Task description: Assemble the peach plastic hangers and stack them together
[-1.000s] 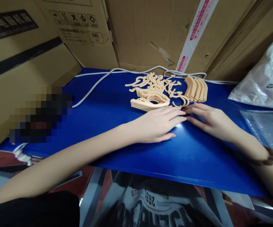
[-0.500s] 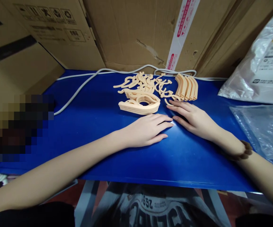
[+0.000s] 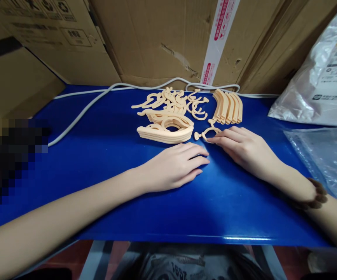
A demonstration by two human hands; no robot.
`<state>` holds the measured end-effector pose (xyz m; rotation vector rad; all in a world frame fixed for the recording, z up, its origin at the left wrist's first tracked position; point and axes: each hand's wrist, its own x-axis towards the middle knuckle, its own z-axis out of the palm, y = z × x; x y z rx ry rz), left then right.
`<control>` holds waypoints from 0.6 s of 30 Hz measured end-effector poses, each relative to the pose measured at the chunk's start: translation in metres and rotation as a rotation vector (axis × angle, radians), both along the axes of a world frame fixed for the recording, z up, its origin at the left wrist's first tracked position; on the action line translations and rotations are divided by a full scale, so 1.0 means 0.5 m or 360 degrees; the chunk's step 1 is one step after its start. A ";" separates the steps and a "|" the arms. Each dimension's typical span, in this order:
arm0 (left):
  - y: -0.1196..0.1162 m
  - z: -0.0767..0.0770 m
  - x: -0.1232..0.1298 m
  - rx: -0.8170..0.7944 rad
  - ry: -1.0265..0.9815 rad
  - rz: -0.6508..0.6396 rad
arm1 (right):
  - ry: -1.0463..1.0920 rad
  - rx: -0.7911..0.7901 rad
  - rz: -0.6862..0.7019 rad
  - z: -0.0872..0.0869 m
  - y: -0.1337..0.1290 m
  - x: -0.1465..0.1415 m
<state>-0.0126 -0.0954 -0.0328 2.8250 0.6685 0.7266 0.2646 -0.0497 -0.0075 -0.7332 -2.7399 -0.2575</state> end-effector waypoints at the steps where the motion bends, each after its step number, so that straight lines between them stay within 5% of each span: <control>1: -0.003 0.002 0.001 0.0026 -0.0016 -0.0009 | 0.0007 -0.0014 0.0015 0.004 -0.001 0.001; 7: -0.022 0.010 0.008 0.0160 -0.0030 -0.0047 | 0.0003 -0.0057 0.0114 0.024 -0.017 0.004; 18: -0.020 0.010 0.006 0.0215 -0.0047 -0.0048 | 0.0150 -0.0115 0.0004 0.011 -0.017 -0.003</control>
